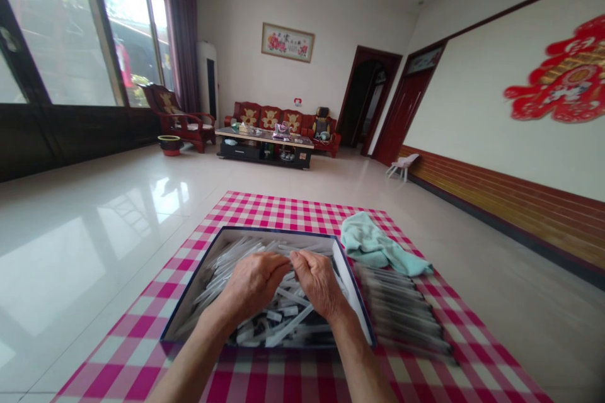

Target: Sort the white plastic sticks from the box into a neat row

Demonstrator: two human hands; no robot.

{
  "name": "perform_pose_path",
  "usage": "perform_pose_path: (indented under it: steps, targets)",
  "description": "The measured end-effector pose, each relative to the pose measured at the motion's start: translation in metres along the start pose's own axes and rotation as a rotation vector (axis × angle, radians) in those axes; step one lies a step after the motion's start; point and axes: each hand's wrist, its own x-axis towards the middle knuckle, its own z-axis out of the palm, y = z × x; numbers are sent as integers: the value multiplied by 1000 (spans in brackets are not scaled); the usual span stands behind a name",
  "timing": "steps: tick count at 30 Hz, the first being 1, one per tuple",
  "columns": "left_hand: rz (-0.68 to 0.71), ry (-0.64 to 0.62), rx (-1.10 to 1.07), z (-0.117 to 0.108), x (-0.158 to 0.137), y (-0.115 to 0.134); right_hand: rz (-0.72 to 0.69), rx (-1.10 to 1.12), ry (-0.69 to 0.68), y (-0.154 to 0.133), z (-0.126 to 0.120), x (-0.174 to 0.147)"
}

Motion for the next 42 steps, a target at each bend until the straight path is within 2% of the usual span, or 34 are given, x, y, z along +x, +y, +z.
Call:
perform_pose_path:
  steps: [3,6,16,23,30,33,36,42]
  targets:
    - [14,2,19,3,0,-3,60,27,-31,0,-1,0]
    - [-7,-9,10,3,-1,-5,61,31,-86,-1,-5,-1]
    - [-30,-38,2,2,0,-5,-102,-67,-82,-2,-8,-1]
    - [32,42,44,4,0,-2,27,6,-58,-3,-6,1]
    - [26,80,151,9,0,2,149,44,55,-3,4,3]
    - [28,82,150,10,0,1,174,80,18,-5,1,3]
    - [28,75,119,11,-1,0,136,64,-27,-6,-5,2]
    - [18,62,123,12,0,-1,22,-70,25,-3,-5,1]
